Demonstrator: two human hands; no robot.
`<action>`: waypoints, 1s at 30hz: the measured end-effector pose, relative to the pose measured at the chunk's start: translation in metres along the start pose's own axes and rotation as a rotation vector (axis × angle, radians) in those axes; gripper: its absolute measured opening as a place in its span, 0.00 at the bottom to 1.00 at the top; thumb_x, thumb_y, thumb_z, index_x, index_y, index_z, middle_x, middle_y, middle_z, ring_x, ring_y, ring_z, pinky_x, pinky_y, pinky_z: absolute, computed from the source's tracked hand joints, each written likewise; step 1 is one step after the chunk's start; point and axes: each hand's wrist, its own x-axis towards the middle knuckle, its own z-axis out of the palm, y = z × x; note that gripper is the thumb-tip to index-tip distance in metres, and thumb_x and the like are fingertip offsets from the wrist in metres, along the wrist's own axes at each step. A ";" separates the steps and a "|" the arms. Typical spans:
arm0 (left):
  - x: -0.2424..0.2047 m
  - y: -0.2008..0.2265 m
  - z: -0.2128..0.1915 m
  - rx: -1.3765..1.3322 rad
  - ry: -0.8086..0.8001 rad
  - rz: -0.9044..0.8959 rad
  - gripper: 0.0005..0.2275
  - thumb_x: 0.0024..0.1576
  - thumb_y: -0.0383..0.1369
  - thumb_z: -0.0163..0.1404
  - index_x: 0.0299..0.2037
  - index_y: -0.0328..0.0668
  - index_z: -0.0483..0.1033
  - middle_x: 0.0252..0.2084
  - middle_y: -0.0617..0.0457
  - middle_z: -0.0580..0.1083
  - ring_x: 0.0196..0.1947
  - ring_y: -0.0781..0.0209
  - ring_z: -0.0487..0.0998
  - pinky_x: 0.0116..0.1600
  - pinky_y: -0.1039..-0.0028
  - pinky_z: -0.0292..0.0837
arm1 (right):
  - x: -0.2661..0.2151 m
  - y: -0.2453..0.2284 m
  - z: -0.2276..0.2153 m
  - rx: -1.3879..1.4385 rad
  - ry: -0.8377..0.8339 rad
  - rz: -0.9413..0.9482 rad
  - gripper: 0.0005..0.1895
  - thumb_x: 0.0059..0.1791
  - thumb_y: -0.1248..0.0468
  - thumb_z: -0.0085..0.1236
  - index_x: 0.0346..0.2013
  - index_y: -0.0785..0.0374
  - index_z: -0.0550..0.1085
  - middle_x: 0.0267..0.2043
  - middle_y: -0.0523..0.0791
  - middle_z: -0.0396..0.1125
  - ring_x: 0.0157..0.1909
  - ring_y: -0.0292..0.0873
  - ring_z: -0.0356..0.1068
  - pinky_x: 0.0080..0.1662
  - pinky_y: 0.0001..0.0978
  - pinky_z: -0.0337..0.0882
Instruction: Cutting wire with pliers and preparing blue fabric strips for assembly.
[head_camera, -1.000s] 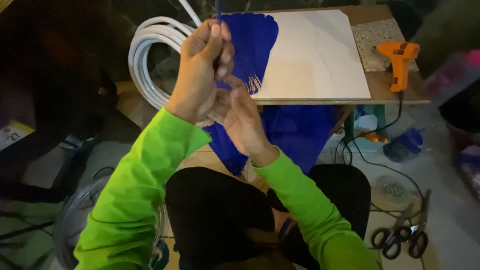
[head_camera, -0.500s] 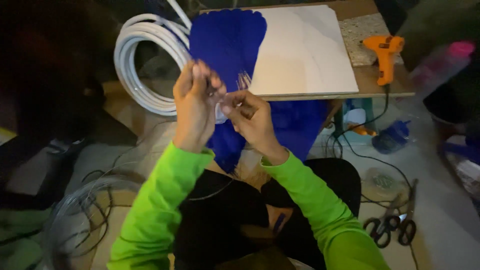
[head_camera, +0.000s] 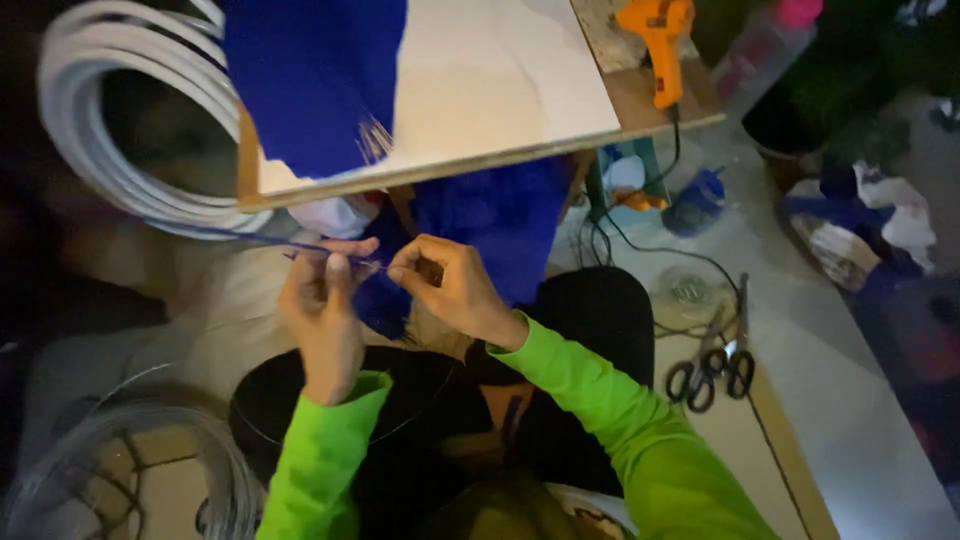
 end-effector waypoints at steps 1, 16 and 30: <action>-0.003 0.000 -0.003 0.000 -0.007 -0.019 0.05 0.59 0.23 0.38 0.34 0.30 0.67 0.34 0.38 0.72 0.39 0.51 0.76 0.43 0.66 0.74 | -0.002 -0.001 -0.003 -0.003 0.008 0.019 0.03 0.44 0.70 0.53 0.26 0.64 0.73 0.24 0.46 0.66 0.21 0.37 0.64 0.21 0.24 0.62; -0.056 -0.027 -0.029 0.123 -0.152 -0.394 0.07 0.55 0.25 0.43 0.34 0.23 0.66 0.30 0.40 0.71 0.30 0.52 0.76 0.39 0.72 0.75 | -0.060 0.016 -0.017 -0.059 -0.205 0.103 0.02 0.40 0.71 0.55 0.26 0.65 0.71 0.24 0.41 0.61 0.20 0.34 0.53 0.26 0.22 0.55; -0.114 -0.061 -0.034 0.319 -0.059 -0.282 0.09 0.60 0.27 0.42 0.37 0.21 0.66 0.31 0.36 0.70 0.30 0.53 0.74 0.39 0.73 0.75 | -0.184 0.084 -0.181 -0.472 0.335 0.402 0.10 0.44 0.67 0.51 0.39 0.64 0.70 0.33 0.43 0.63 0.27 0.34 0.59 0.31 0.21 0.61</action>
